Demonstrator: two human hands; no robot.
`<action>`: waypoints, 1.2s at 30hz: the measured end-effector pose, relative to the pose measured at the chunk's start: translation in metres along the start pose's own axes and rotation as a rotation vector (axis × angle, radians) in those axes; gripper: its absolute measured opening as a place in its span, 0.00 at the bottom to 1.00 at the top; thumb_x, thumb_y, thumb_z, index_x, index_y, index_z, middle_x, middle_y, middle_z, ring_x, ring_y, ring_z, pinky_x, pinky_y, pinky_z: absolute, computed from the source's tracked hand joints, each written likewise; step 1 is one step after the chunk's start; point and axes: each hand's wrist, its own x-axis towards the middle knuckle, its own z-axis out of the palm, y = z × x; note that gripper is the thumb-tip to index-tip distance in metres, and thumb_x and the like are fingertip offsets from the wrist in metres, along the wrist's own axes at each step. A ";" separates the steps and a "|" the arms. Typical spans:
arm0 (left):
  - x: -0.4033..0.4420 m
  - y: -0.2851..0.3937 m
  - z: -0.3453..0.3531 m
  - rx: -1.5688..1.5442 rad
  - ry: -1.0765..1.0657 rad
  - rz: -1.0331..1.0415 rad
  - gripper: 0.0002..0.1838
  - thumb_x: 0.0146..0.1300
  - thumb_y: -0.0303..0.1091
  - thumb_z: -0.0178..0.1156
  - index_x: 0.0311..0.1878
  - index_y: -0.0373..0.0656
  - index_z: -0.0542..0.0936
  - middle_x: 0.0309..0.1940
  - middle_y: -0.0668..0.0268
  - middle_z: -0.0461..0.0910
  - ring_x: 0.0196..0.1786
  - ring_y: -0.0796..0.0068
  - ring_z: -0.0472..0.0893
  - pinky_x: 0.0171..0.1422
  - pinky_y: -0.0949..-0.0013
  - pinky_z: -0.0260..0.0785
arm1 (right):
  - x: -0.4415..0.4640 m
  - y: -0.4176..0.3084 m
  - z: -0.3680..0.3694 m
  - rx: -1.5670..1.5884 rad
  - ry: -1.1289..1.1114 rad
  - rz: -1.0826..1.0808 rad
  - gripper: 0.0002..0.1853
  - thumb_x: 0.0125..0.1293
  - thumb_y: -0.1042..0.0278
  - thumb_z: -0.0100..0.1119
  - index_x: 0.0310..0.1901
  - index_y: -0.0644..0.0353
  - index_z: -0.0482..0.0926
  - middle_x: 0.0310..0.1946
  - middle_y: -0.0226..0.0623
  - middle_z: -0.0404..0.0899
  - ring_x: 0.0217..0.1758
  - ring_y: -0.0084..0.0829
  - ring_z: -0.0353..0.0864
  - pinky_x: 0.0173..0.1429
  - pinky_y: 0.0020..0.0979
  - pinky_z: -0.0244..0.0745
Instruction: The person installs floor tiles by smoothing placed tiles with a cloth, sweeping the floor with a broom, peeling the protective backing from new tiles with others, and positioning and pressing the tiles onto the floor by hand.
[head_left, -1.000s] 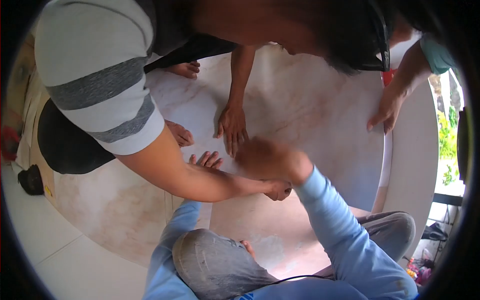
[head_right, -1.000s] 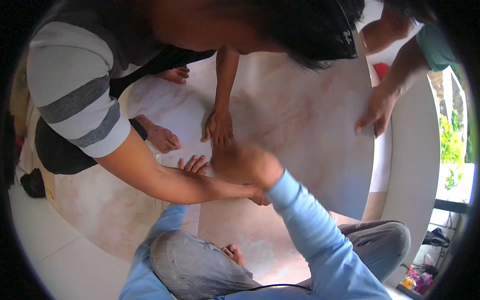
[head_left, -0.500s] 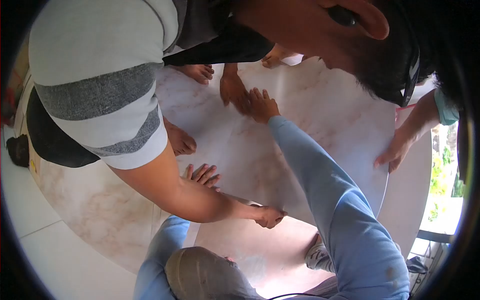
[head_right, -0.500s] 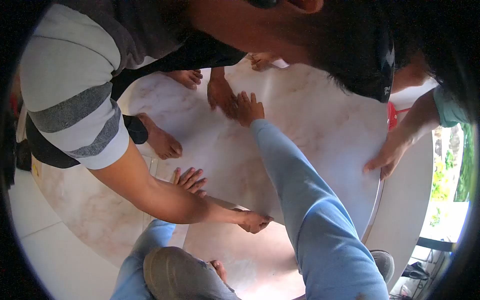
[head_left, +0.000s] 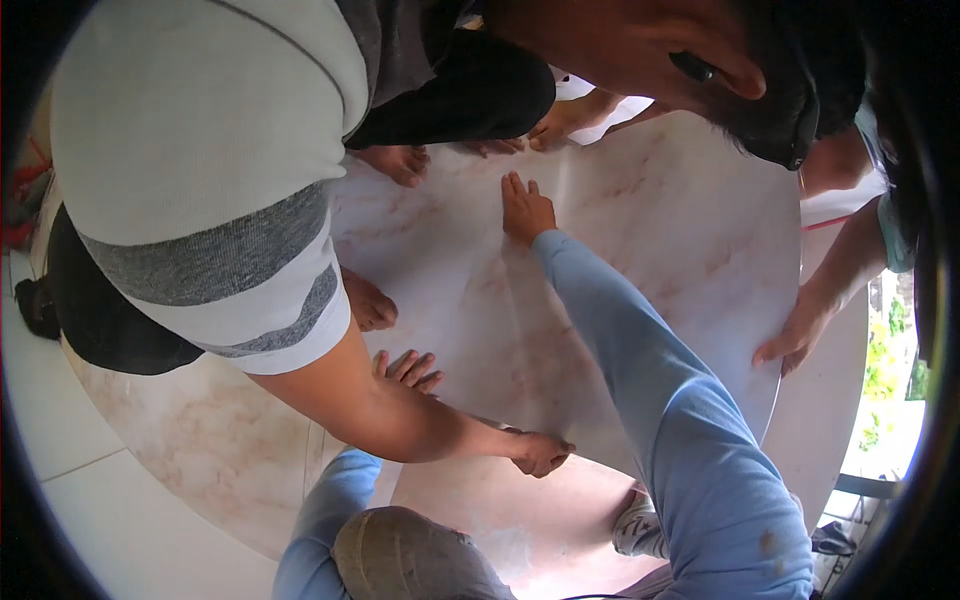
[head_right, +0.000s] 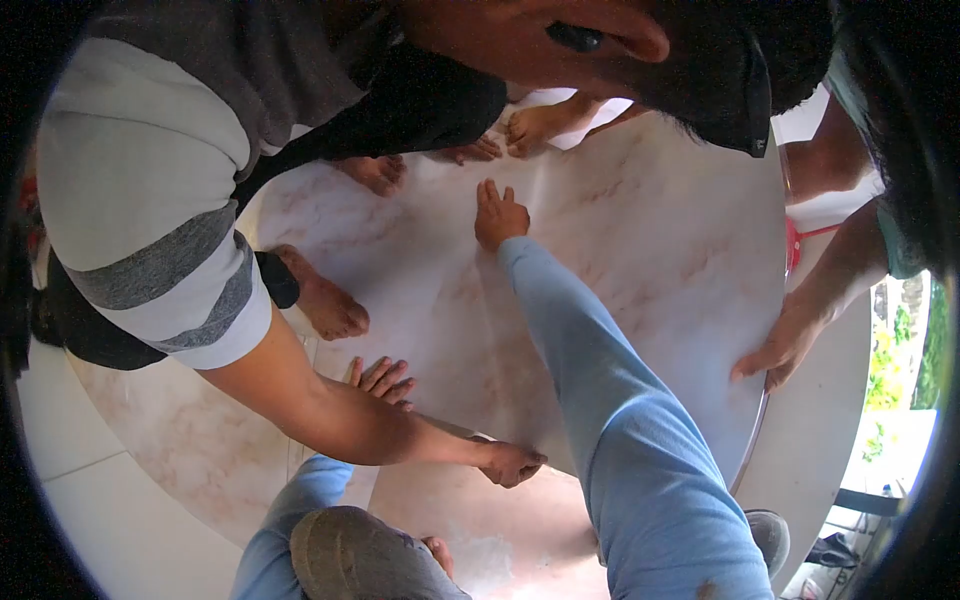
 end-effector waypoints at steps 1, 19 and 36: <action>0.001 0.001 0.000 0.004 -0.006 -0.005 0.32 0.78 0.63 0.46 0.80 0.65 0.68 0.86 0.74 0.55 0.89 0.65 0.49 0.87 0.31 0.31 | 0.003 0.001 0.002 0.003 0.016 -0.004 0.33 0.78 0.65 0.41 0.83 0.53 0.56 0.85 0.29 0.54 0.84 0.50 0.59 0.65 0.48 0.84; 0.004 -0.001 -0.013 -0.168 -0.041 -0.014 0.30 0.79 0.61 0.47 0.77 0.61 0.73 0.86 0.71 0.56 0.89 0.64 0.49 0.88 0.32 0.32 | 0.009 0.013 -0.028 0.120 0.123 -0.017 0.36 0.66 0.70 0.52 0.77 0.64 0.64 0.79 0.43 0.66 0.70 0.54 0.75 0.66 0.46 0.81; 0.006 -0.001 -0.018 -0.238 -0.038 -0.023 0.28 0.78 0.58 0.52 0.75 0.59 0.77 0.84 0.68 0.61 0.88 0.63 0.53 0.86 0.30 0.31 | 0.021 0.023 -0.043 0.152 -0.067 0.064 0.30 0.68 0.67 0.53 0.72 0.62 0.68 0.77 0.43 0.67 0.75 0.51 0.72 0.71 0.49 0.76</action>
